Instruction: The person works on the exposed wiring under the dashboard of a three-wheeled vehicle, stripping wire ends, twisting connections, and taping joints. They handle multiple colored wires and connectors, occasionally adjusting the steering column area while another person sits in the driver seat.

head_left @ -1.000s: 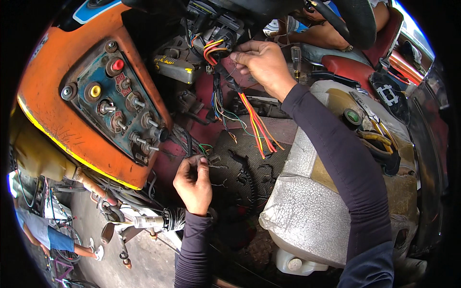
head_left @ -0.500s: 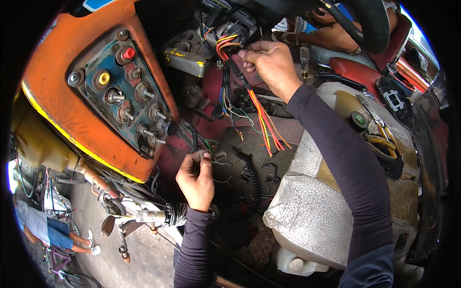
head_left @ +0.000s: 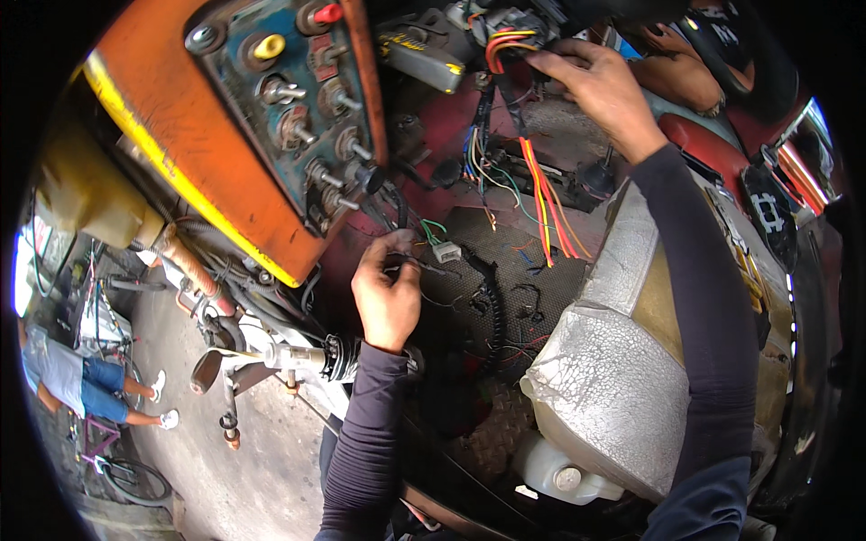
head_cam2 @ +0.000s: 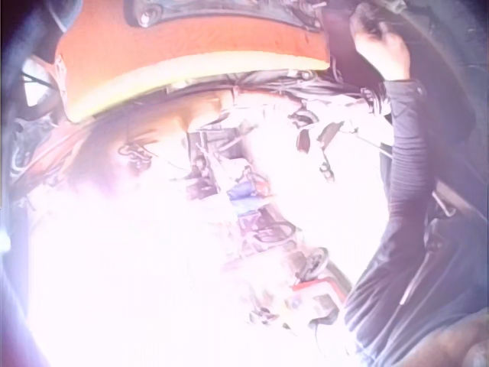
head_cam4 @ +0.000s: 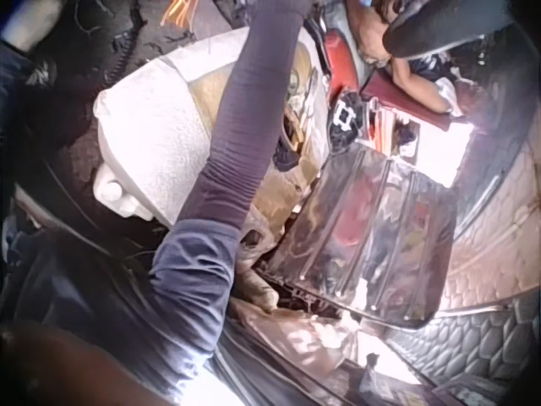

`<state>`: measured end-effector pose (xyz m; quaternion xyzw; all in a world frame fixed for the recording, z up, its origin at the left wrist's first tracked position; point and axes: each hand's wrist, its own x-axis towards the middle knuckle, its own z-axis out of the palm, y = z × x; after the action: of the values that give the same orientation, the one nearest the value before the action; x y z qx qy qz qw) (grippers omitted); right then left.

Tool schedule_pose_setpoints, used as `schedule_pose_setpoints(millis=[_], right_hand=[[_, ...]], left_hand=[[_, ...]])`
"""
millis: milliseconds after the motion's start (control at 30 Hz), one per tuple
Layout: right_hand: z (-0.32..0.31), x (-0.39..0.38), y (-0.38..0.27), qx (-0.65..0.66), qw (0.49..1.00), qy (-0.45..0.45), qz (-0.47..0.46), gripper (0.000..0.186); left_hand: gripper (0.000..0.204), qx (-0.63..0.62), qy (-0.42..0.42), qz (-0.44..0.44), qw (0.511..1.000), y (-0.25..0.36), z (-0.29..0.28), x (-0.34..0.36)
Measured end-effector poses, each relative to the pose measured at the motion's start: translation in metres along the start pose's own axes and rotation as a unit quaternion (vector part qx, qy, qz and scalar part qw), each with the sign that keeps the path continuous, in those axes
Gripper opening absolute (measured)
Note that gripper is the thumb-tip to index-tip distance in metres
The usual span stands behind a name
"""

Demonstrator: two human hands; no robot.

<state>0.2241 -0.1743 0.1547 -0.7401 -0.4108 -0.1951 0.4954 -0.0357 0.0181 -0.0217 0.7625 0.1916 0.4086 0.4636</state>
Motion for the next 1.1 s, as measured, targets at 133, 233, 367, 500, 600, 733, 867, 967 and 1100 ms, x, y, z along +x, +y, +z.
schedule_pose_setpoints(millis=[133,233,367,500,600,733,867,967,1100], right_hand=[[-0.039,-0.010,-0.039,-0.226,0.969,-0.103,-0.019,0.054],[-0.057,-0.026,-0.075,-0.169,0.931,-0.318,0.058,0.031],[-0.030,-0.050,-0.093,-0.091,0.872,-0.474,-0.079,0.015],[-0.011,-0.058,-0.090,-0.191,0.880,-0.402,-0.168,0.014],[-0.023,-0.051,-0.090,-0.167,0.889,-0.411,0.114,0.016],[-0.024,-0.051,-0.087,-0.121,0.904,-0.386,0.137,0.015],[-0.013,-0.051,-0.075,-0.115,0.923,-0.355,0.092,0.015],[-0.010,-0.049,-0.066,-0.094,0.932,-0.341,0.085,0.017],[-0.015,-0.049,-0.059,-0.082,0.923,-0.353,0.126,0.018]], left_hand=[[0.062,0.151,-0.052,0.168,0.973,0.002,0.001,-0.005],[0.063,0.190,-0.077,0.121,0.971,0.002,0.014,-0.006],[0.048,0.211,-0.072,0.117,0.968,0.003,0.021,0.004],[0.035,0.188,-0.032,0.193,0.963,0.015,0.024,0.010],[0.027,0.153,-0.062,0.037,0.986,0.024,0.030,0.021],[0.031,0.113,-0.052,-0.016,0.992,0.023,0.033,0.044],[0.026,-0.063,-0.083,-0.109,0.989,0.016,0.035,0.060],[0.028,-0.200,-0.134,-0.166,0.956,0.015,0.042,0.060],[0.028,-0.237,-0.187,-0.127,0.945,0.017,0.045,0.060]])
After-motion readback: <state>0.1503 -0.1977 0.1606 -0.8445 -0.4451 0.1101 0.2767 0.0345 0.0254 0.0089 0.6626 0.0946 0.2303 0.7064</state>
